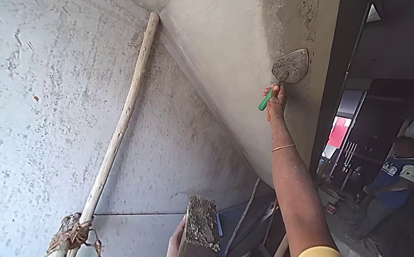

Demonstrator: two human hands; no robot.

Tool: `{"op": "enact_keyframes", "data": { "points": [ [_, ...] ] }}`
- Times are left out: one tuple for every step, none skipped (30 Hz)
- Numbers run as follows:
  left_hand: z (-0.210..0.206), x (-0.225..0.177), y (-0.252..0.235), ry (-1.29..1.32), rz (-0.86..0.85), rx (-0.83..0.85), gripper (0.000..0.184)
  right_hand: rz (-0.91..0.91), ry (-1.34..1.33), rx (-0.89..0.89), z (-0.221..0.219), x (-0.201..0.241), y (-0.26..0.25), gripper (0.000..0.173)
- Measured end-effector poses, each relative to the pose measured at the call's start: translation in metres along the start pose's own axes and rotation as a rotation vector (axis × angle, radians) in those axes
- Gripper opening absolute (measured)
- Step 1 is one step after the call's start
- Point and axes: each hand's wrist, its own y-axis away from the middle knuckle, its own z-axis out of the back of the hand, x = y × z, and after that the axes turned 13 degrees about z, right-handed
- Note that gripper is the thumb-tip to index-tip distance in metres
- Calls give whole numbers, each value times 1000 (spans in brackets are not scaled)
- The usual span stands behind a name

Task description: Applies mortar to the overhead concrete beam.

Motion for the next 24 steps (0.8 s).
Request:
{"op": "enact_keyframes", "data": {
  "points": [
    [0,0,0,0,-2,0,65,3,-15,-5,2,0,-3,33],
    [0,0,0,1,-3,0,65,-1,-35,-8,4,0,-4,33],
    [1,0,0,-1,-6,-2,64,-12,-57,-5,6,-3,-4,33],
    [3,0,-1,0,-8,5,63,-26,-78,6,8,-6,-1,33],
    [4,1,-1,6,-7,14,63,-53,-89,21,8,-11,4,32],
    [5,1,0,10,-5,20,63,-91,-86,44,9,-17,13,33],
    [3,2,0,12,-3,23,63,-137,-78,68,10,-23,23,34],
    [1,3,0,15,4,25,64,-184,-68,98,12,-25,35,36],
    [-2,3,-1,24,14,36,63,-223,-56,135,16,-24,48,38],
    [-5,3,-1,34,22,52,63,-231,-53,170,19,-21,60,37],
    [-7,2,-1,45,36,65,62,-218,-50,209,21,-16,76,33],
    [-8,2,2,54,49,77,62,-204,-39,265,23,-7,98,30],
    [-7,2,4,63,60,85,62,-189,-21,335,27,4,123,29],
    [-5,1,6,61,63,81,62,-175,4,394,30,16,153,29],
    [-4,0,6,56,66,78,62,-157,41,441,36,27,183,31],
    [-4,-1,6,46,70,69,62,-133,87,481,44,38,216,34],
    [-4,-3,5,30,75,64,63,-110,132,513,53,47,249,39],
    [-3,-3,4,21,82,58,63,-98,172,538,64,57,281,43],
    [-3,-3,3,14,85,44,63,-101,198,550,76,65,311,46],
    [-2,-2,3,13,85,29,63,-131,215,555,89,73,339,47],
    [0,-2,3,13,85,23,63,-163,241,549,103,81,365,48],
    [1,-1,3,14,84,20,63,-181,285,540,117,90,387,46],
    [4,0,3,13,81,15,63,-182,351,529,130,100,405,44],
    [6,0,2,15,75,11,62,-172,429,517,141,109,420,42]
  ]
}}
